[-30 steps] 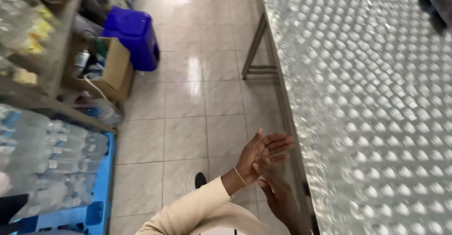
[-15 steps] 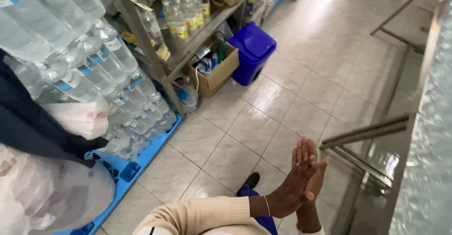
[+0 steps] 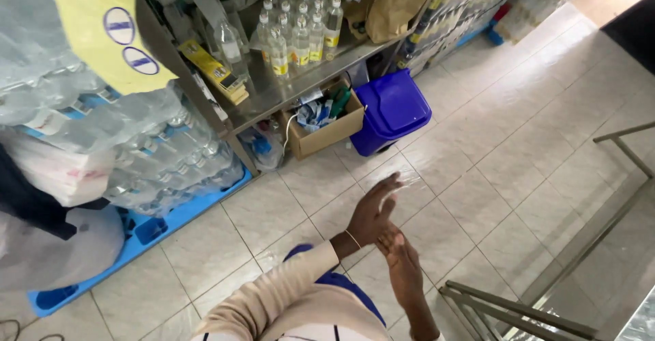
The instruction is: Manually placing plastic caps onto a large array of small bottles on a production table.
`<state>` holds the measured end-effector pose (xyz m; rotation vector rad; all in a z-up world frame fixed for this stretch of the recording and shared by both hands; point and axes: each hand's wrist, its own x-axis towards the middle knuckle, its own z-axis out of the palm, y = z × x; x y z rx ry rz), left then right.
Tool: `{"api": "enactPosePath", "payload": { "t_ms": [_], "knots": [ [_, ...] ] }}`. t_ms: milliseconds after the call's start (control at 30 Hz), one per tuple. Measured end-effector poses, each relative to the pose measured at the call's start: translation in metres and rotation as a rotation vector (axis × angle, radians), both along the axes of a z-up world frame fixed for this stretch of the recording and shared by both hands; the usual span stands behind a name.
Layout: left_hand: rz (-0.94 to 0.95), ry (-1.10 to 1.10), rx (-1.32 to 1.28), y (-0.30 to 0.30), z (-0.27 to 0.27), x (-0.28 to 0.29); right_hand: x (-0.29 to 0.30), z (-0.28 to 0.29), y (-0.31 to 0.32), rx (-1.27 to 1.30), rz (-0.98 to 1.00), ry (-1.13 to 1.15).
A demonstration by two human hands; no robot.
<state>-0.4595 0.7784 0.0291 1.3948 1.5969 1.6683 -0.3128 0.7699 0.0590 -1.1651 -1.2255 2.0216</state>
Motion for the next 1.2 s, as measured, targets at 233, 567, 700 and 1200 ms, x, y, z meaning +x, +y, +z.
{"api": "enactPosePath", "payload": {
  "t_ms": [233, 567, 700, 1200],
  "knots": [
    [0.073, -1.095, -0.107, 0.096, -0.077, -0.069, -0.040, -0.025, 0.153, 0.015, 0.131, 0.135],
    [0.440, -1.013, -0.369, 0.149, -0.089, -0.196, -0.159, -0.049, 0.373, 0.642, 0.512, -0.100],
    [0.329, -0.925, -0.309, 0.212, -0.089, -0.249, -0.243, -0.018, 0.491, 0.874, 0.492, -0.363],
    [0.266, -0.503, -0.449, 0.496, -0.041, -0.388, -0.420, -0.088, 0.689, 1.833, 0.630, -0.348]
  ]
}}
